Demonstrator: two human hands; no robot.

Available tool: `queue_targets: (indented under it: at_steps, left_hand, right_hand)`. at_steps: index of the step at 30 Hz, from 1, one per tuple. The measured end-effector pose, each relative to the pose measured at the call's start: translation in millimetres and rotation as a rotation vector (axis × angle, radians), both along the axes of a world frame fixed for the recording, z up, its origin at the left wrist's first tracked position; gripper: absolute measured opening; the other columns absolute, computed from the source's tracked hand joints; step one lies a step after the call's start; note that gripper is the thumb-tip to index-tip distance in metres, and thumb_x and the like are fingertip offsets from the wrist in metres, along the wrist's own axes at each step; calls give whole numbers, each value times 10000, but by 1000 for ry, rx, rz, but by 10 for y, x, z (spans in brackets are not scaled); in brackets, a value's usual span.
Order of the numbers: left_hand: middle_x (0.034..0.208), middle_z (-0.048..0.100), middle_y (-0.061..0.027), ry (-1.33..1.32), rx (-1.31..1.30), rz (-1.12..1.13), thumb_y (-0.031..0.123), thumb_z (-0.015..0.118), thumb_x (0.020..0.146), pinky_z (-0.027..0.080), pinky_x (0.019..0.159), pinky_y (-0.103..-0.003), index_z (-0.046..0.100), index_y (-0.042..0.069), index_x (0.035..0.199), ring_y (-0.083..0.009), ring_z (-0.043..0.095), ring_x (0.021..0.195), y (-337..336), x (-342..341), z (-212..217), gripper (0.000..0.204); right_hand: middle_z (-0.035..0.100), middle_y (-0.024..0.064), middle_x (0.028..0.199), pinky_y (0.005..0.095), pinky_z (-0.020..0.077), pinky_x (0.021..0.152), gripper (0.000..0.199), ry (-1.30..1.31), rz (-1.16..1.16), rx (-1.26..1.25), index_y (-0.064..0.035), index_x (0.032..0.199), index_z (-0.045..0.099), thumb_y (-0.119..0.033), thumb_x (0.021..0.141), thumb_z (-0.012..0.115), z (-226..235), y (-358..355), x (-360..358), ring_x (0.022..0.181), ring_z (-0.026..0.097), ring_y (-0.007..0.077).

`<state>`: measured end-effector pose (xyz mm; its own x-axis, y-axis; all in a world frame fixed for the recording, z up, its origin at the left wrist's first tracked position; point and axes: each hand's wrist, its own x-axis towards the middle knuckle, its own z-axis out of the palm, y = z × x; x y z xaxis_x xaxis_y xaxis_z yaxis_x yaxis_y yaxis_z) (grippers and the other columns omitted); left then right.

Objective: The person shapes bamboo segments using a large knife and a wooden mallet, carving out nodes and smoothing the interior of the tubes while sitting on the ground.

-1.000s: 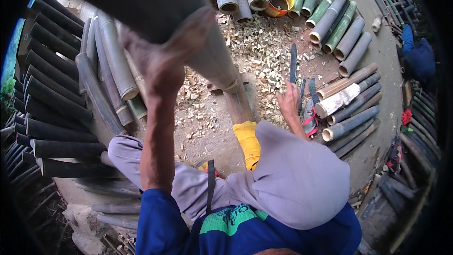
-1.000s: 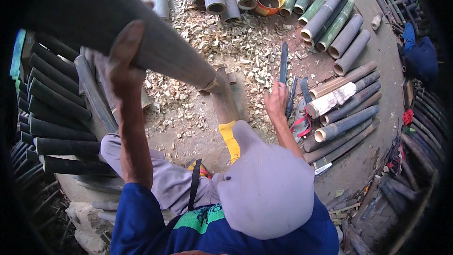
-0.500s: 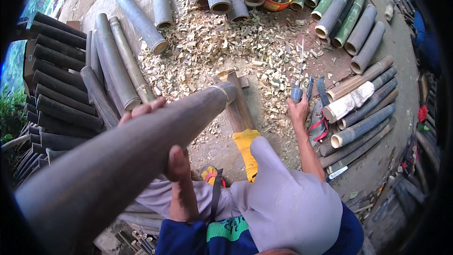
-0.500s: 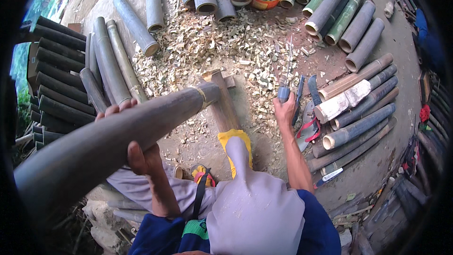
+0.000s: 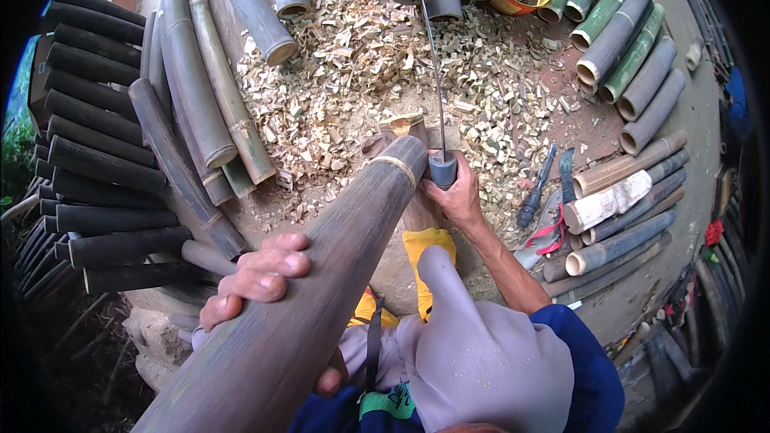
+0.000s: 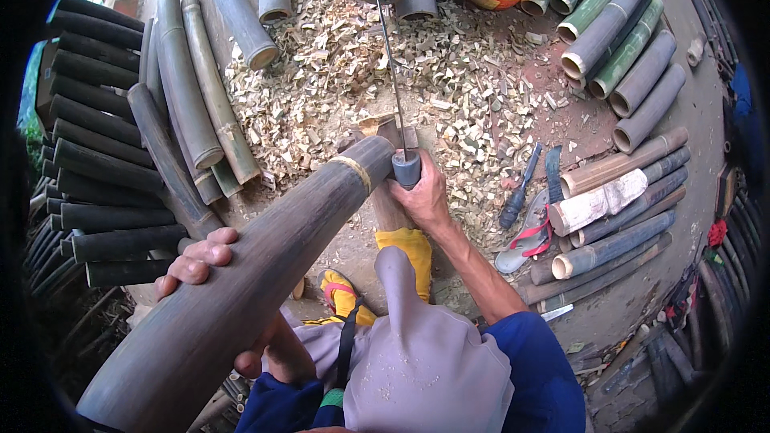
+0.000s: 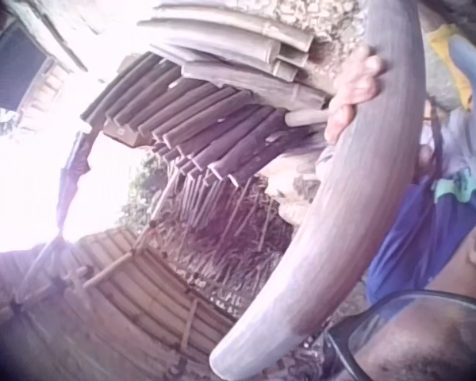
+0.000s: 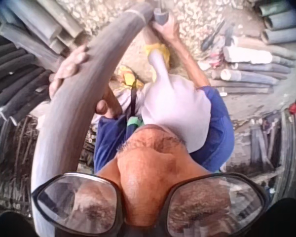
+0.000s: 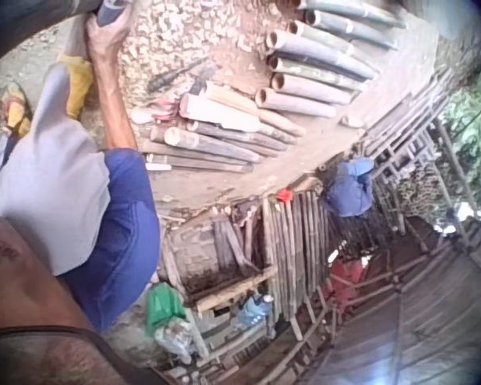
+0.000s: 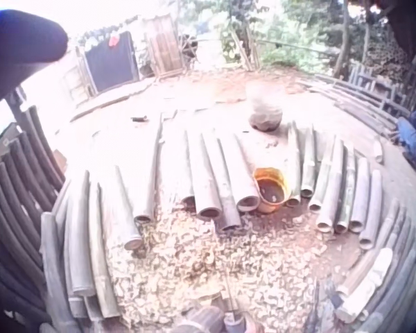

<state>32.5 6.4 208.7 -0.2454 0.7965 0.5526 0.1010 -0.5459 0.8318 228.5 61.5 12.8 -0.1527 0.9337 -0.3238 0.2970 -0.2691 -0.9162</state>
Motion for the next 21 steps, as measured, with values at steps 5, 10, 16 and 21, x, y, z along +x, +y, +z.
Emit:
queue_targets:
  at_steps: [5,10,16,21]
  left_hand:
    - [1173,497,-89,9,-29,-8,401,850,640,427,896,-525,270,90,1374,-305,550,1051,27,-55,20,987]
    - [1159,492,-88,7,-41,-31,378,848,649,414,900,-521,286,89,1359,-304,537,1049,95,-64,65,951]
    - [1134,505,-93,-30,-40,-34,374,852,646,413,895,-508,301,82,1343,-301,542,1035,228,-66,-13,935]
    - [1098,515,-97,-63,0,-59,371,854,644,425,876,-504,317,72,1326,-298,558,1001,252,-95,-20,918]
  right_hand:
    - [667,78,888,309,501,752,449,-26,11,-2,-36,1088,585,-130,685,759,13,26,-9,805,636,159]
    - [665,86,890,306,502,742,451,-64,40,-5,-35,1087,585,-138,686,764,74,67,-34,800,635,157]
    - [655,95,882,316,519,719,421,-52,38,60,-37,1065,577,-132,694,751,11,69,45,786,643,182]
    - [628,105,830,307,569,589,355,-115,105,231,-21,1056,532,-117,748,679,122,390,454,711,648,209]
